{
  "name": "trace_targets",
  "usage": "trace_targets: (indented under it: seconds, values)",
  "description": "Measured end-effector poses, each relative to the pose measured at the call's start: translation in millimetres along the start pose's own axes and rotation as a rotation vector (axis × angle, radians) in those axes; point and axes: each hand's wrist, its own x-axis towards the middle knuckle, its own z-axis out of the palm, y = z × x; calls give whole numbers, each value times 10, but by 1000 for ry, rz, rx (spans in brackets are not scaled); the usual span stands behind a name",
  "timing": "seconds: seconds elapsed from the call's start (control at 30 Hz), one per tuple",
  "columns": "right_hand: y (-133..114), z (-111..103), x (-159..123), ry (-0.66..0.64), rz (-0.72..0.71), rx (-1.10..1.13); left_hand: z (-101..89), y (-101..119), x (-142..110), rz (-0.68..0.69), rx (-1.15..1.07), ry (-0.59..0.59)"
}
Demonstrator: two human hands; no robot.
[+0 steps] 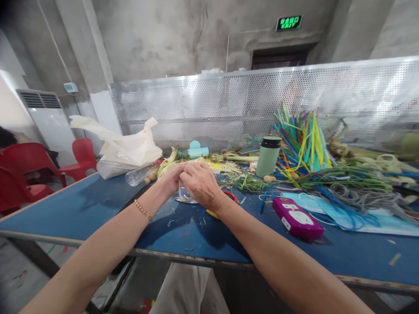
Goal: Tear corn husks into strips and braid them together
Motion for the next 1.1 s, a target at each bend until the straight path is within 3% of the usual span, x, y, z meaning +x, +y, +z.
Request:
trace_targets:
  seconds: [0.07, 0.2, 0.27, 0.33, 0.4, 0.57, 0.87, 1.1]
  values:
    - [29, 26, -21, 56, 144, 165, 19, 12, -34, -22, -9, -16]
    - [96, 45, -24, 208, 608, 563, 78, 47, -82, -65, 11, 15]
    - [151, 19, -15, 256, 777, 597, 105, 73, -99, -98, 25, 21]
    - [225, -16, -15, 263, 868, 486, 122, 100, -114, -115, 37, 16]
    - [310, -39, -27, 233, 908, 398, 131, 122, -124, -128, 47, 9]
    - [450, -17, -68, 243, 908, 439, 137, 132, -126, -91, 23, -10]
    - [423, 43, -93, 142, 887, 426, 151, 163, -160, -155, 142, -75]
    - [370, 72, -106, 165, 846, 423, 124, 176, -181, -130, 152, -160]
